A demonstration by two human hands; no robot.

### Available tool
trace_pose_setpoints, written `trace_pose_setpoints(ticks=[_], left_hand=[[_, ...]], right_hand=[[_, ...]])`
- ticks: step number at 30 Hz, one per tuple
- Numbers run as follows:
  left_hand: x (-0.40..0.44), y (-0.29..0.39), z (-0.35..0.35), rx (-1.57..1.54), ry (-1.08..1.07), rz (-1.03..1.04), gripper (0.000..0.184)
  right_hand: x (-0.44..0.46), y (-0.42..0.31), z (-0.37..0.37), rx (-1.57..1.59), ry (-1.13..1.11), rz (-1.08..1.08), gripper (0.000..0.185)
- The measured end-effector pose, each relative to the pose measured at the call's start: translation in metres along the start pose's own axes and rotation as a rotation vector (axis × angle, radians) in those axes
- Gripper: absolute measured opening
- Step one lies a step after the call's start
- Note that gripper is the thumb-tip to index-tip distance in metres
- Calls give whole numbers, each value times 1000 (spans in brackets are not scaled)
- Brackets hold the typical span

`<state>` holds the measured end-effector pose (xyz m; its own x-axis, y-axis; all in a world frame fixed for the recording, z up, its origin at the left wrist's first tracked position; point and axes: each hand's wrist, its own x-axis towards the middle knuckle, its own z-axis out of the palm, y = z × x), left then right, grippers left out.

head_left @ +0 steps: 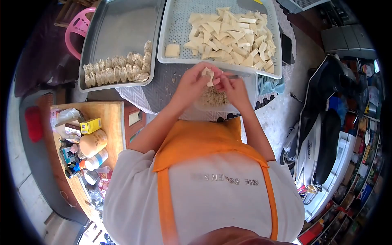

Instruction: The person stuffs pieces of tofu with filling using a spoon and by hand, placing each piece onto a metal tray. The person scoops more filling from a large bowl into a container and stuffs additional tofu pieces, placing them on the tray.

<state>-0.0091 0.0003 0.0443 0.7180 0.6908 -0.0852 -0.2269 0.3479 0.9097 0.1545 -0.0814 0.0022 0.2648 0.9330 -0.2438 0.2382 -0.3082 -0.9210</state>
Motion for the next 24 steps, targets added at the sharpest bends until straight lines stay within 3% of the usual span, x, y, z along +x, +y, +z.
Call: trace_pose_setpoints(ticks=[3, 6, 12, 15, 19, 21, 24], left_hand=[[1, 1, -6, 54, 2, 7, 30], [-5, 6, -8, 33, 53, 33, 33], [-8, -1, 1, 140, -54, -30, 38], [-3, -15, 8, 56, -118, -87, 40], [-2, -20, 13, -75, -91, -195, 37], [-6, -21, 23, 124, -77, -99, 34], [-7, -27, 31, 340, -65, 37, 25]], right_hand=[[-5, -13, 16, 308, -30, 70, 32], [-20, -22, -1, 406, 49, 96, 31], [-49, -42, -32, 562, 195, -58, 26], [-54, -48, -26, 451, 237, -160, 23], [-56, -57, -15, -7, 274, -328, 15], [-54, -62, -11, -300, 273, -432, 12], [-47, -76, -4, -369, 245, -514, 9]])
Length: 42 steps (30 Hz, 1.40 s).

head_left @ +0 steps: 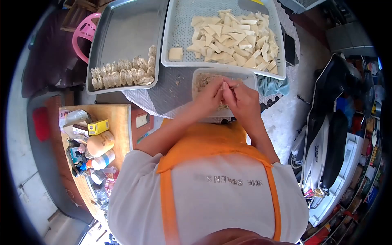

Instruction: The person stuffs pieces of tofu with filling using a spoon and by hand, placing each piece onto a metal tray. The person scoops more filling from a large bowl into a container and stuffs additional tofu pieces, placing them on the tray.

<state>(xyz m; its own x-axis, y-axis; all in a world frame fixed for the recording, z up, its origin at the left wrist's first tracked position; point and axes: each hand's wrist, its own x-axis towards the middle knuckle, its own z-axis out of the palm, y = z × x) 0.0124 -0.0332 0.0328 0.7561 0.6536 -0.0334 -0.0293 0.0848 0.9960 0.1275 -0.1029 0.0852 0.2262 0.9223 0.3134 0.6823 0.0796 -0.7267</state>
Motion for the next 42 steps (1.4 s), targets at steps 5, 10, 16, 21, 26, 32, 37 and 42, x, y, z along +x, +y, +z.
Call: trace_pose_setpoints(ticks=[5, 10, 16, 21, 26, 32, 37, 42], left_hand=[[10, -23, -5, 388, 168, 297, 20], [7, 11, -18, -211, 38, -257, 17], [18, 8, -19, -205, 130, -152, 12], [12, 1, -25, -406, 49, -187, 14], [15, 1, -11, -405, 53, -218, 16], [11, -1, 1, -168, 46, -148, 17], [9, -5, -19, -280, -51, -243, 19], [13, 9, -2, -538, 163, -354, 37]], right_hand=[[2, 2, -8, 15, 187, -150, 19], [-4, 26, -19, 12, 39, 317, 29], [-24, 65, 24, 471, -292, 576, 33], [-13, 50, -17, 627, 66, 611, 29], [-12, 29, -31, 722, 232, 473, 24], [-14, 13, -14, 192, 167, 57, 22], [-13, 13, -42, 492, 403, 370, 25], [-19, 18, -18, 683, 201, 391, 20]])
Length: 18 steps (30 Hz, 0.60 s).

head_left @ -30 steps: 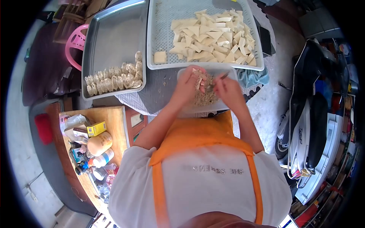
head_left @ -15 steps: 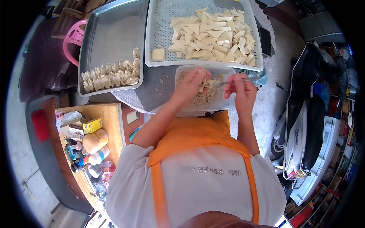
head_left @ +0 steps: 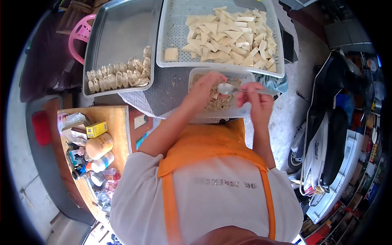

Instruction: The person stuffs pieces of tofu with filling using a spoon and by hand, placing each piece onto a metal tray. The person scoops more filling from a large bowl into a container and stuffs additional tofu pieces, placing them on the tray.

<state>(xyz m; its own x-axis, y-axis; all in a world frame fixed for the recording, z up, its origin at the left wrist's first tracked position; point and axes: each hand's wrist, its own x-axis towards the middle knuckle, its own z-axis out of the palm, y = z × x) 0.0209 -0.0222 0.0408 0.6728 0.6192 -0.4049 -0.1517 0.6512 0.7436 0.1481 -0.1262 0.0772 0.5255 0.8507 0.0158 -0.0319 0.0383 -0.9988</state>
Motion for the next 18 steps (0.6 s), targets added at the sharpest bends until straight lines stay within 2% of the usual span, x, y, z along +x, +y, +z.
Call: trace_pose_setpoints(ticks=[1, 4, 7, 10, 13, 18], left_hand=[[0, 1, 0, -45, 32, -24, 41], [1, 1, -12, 127, 8, -44, 49], [8, -7, -16, 24, -37, -29, 52], [8, -9, -14, 59, -10, 11, 54], [10, -10, -18, 39, -52, -9, 53], [6, -10, -18, 59, -16, 2, 46]], right_hand=[[-2, 6, 7, 22, -60, -1, 20], [-3, 31, 18, -440, -69, -282, 21], [-7, 32, 14, -408, -46, -232, 23], [0, 16, 12, 37, -31, -36, 22], [-2, 29, 15, -183, -64, -82, 21], [8, 25, -22, 46, 122, 23, 21]])
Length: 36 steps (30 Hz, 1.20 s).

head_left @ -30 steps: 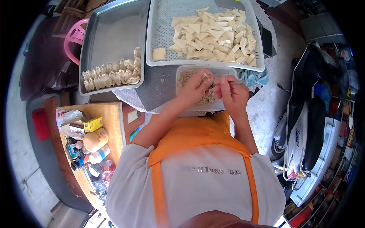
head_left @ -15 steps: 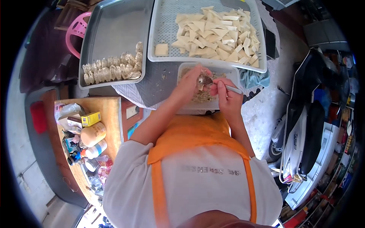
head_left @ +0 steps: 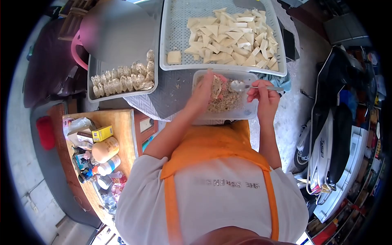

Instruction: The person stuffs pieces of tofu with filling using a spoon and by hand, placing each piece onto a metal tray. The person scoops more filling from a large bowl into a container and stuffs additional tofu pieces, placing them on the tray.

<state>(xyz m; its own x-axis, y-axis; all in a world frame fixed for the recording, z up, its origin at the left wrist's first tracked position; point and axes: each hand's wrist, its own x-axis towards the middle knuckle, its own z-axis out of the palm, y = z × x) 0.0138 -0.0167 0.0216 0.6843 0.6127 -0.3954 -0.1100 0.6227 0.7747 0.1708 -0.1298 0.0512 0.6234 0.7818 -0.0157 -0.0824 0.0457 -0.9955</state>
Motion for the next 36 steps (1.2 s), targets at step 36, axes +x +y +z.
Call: trace_pose_setpoints(ticks=[36], left_hand=[[36, -28, -32, 760, 43, 588, 40]], right_hand=[[-8, -5, 21, -204, -47, -72, 20]])
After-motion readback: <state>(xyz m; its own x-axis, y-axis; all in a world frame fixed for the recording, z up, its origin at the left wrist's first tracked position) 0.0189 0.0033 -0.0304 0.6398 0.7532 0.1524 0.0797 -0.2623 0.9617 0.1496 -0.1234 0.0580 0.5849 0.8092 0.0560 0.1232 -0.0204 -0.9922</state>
